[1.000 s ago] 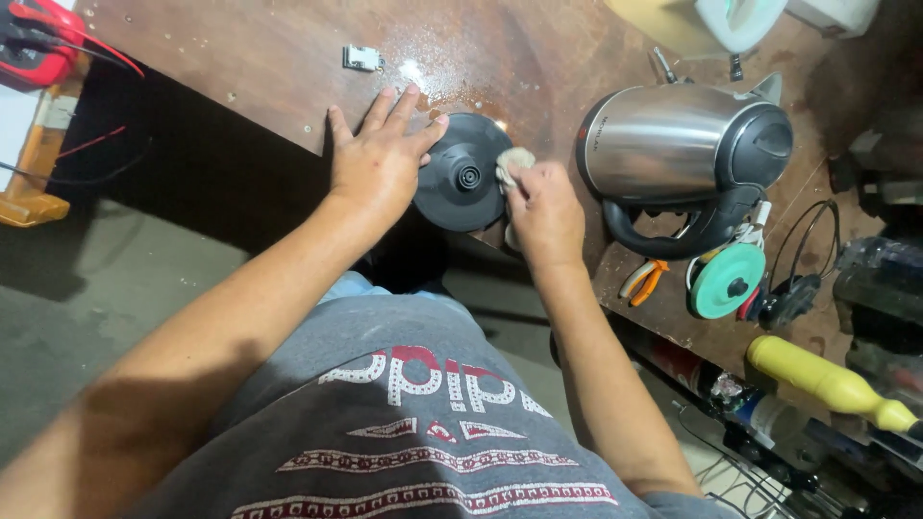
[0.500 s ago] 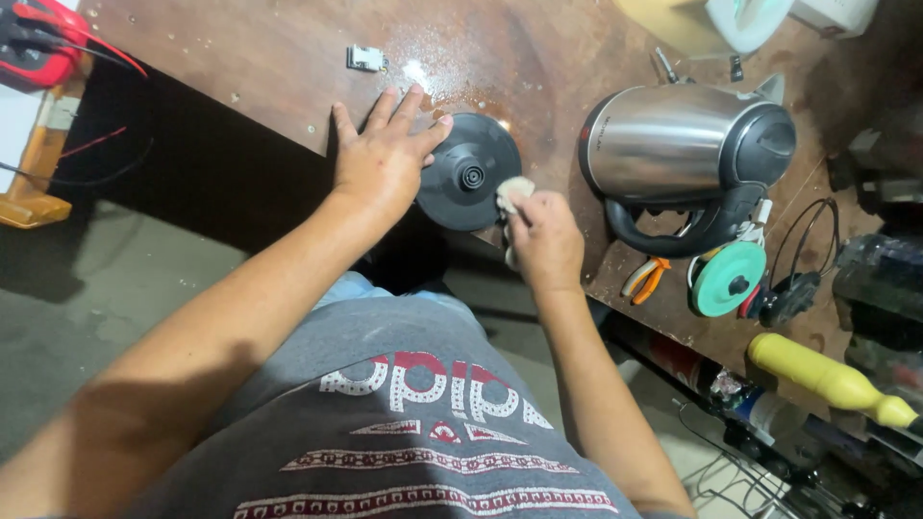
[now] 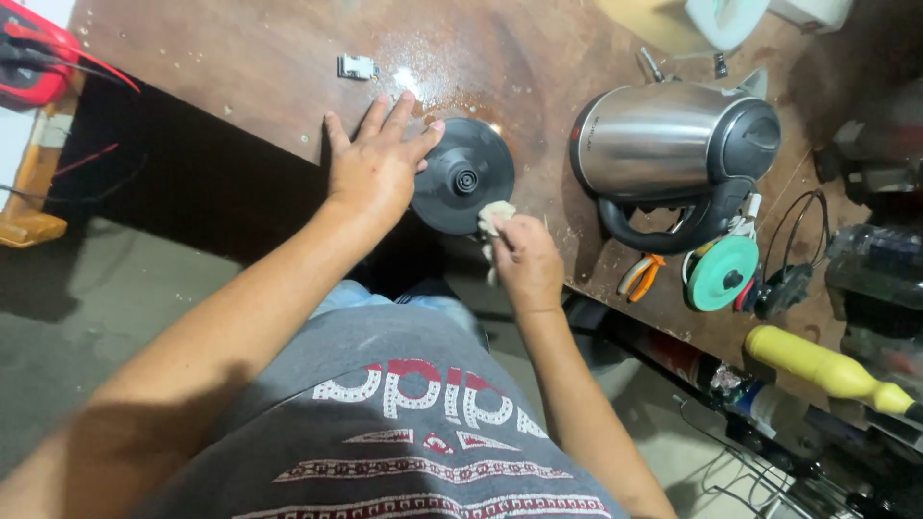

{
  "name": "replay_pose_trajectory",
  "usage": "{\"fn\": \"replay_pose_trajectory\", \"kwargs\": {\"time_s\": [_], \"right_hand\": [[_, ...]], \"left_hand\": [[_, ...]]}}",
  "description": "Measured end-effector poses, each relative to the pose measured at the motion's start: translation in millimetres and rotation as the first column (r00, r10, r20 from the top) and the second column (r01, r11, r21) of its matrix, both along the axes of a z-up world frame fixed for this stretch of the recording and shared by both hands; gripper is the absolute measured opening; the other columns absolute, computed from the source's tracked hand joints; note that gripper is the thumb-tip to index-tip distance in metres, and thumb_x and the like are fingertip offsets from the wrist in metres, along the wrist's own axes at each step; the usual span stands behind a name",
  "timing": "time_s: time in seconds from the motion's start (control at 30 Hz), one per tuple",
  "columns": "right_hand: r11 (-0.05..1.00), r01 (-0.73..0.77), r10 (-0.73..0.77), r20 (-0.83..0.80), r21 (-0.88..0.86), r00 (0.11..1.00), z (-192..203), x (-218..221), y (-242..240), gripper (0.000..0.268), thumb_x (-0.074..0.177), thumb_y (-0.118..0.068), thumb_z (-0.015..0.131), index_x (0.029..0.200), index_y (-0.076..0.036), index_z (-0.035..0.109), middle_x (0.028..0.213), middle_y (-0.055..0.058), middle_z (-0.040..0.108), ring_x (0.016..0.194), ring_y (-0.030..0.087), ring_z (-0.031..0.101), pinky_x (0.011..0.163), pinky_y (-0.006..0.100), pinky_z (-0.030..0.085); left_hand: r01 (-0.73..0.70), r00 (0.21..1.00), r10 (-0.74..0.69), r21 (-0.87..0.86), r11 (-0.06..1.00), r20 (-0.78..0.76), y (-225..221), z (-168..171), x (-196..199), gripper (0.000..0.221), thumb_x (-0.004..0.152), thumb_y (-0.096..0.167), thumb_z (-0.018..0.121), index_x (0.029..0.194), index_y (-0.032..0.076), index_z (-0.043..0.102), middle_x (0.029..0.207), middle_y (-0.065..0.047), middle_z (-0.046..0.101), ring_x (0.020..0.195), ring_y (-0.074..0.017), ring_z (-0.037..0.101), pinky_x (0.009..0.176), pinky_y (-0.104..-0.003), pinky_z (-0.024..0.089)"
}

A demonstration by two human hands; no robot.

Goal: Cleaning the electrical base of a kettle using a cloth, cleaning solution, and a small tool for crevices.

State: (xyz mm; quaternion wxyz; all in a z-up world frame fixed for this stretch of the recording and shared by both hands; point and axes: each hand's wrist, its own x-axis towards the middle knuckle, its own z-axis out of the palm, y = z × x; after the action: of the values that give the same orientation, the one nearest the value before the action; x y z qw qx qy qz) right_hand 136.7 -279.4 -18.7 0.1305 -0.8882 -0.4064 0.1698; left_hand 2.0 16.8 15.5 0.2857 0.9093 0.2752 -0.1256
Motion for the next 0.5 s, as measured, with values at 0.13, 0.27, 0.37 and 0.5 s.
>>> {"fn": "replay_pose_trajectory", "kwargs": {"time_s": [0.13, 0.27, 0.37, 0.5], "right_hand": [[0.999, -0.001, -0.003, 0.090, 0.051, 0.996, 2, 12, 7, 0.026, 0.105, -0.024, 0.084, 0.131, -0.024, 0.089, 0.120, 0.003, 0.080, 0.112, 0.030, 0.074, 0.086, 0.047, 0.061], [1.000, -0.025, 0.024, 0.095, 0.013, 0.995, -1, -16, 0, 0.028, 0.108, -0.028, 0.081, 0.134, -0.019, 0.084, 0.121, 0.010, 0.074, 0.107, 0.038, 0.072, 0.080, 0.055, 0.060], [0.997, -0.063, 0.060, 0.086, 0.035, 0.995, 1, 6, -6, 0.025, 0.104, -0.023, 0.082, 0.128, -0.015, 0.084, 0.125, 0.010, 0.077, 0.111, 0.037, 0.073, 0.086, 0.052, 0.061], [0.998, 0.040, -0.044, 0.084, 0.051, 0.995, 2, 68, 6, 0.032, 0.108, -0.025, 0.078, 0.137, -0.018, 0.088, 0.128, 0.011, 0.078, 0.122, 0.035, 0.072, 0.099, 0.049, 0.060]], "left_hand": [[0.015, 1.000, -0.015, -0.001, 1.000, 0.025, -4, -4, -3, 0.063, 0.116, 0.023, 0.065, 0.176, 0.043, 0.055, 0.194, -0.014, 0.032, 0.177, -0.0435, 0.024, 0.126, -0.097, 0.018], [0.003, 1.000, -0.003, 0.020, 1.000, 0.023, 1, 10, 4, 0.077, 0.108, 0.007, 0.066, 0.173, 0.049, 0.056, 0.195, -0.016, 0.028, 0.178, -0.0452, 0.020, 0.126, -0.096, 0.018], [0.023, 0.999, -0.022, 0.022, 1.000, -0.033, -8, 3, 3, 0.076, 0.110, 0.014, 0.064, 0.175, 0.050, 0.053, 0.195, -0.014, 0.027, 0.178, -0.0433, 0.019, 0.125, -0.096, 0.021], [-0.027, 1.000, 0.027, 0.075, 0.997, 0.011, -8, -5, 5, 0.058, 0.119, 0.033, 0.064, 0.174, 0.048, 0.056, 0.193, -0.012, 0.034, 0.176, -0.0412, 0.025, 0.121, -0.098, 0.024]]}}
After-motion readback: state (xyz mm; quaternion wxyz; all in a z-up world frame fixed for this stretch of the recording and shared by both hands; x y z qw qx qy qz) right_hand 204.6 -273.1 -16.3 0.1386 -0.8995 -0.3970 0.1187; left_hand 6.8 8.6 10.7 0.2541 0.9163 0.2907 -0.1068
